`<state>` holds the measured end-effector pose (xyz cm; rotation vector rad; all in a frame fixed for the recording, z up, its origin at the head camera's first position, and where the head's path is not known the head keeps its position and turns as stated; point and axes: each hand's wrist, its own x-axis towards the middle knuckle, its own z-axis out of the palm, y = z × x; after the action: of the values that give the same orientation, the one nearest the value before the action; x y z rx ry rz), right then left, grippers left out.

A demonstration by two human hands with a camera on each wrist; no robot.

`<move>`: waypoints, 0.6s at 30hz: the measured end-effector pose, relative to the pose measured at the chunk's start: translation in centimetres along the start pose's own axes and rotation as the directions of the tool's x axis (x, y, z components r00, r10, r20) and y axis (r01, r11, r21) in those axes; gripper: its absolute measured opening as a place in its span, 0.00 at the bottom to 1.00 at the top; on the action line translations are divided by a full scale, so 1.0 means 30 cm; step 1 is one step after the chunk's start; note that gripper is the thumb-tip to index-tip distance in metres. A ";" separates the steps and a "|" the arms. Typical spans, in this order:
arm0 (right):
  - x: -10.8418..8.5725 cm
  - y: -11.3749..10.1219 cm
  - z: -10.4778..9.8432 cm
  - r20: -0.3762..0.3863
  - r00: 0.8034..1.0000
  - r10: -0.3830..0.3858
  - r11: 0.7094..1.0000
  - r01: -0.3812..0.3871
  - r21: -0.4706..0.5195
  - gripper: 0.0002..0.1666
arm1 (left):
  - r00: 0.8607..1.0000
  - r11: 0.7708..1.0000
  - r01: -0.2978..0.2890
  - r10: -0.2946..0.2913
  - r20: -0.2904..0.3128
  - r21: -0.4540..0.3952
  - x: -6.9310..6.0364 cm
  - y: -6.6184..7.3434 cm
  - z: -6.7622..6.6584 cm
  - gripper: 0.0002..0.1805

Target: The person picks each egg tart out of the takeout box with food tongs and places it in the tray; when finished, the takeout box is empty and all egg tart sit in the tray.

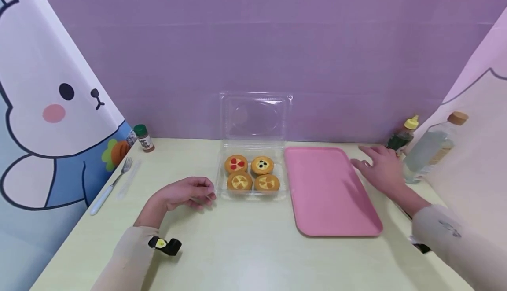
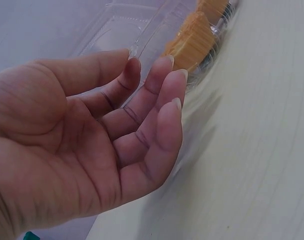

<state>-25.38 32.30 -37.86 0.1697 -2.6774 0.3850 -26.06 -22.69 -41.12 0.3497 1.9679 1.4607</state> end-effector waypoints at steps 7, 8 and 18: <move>-0.112 0.133 -0.051 0.101 0.991 0.085 0.993 -0.076 -0.092 0.39 | 1.000 1.000 -0.006 0.006 -0.005 0.022 0.008 0.001 0.000 0.15; -0.126 0.146 -0.051 0.124 0.988 0.094 0.991 -0.081 -0.103 0.40 | 1.000 1.000 -0.006 0.006 -0.006 0.027 0.008 0.000 0.000 0.15; -0.237 0.227 -0.028 0.188 0.974 0.130 0.983 -0.101 -0.152 0.43 | 1.000 0.999 -0.011 0.011 0.002 0.038 0.007 -0.007 0.000 0.15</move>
<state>-19.85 39.45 -41.82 0.0086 -2.9071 0.2214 -26.19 -22.64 -41.38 0.3789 1.9974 1.4317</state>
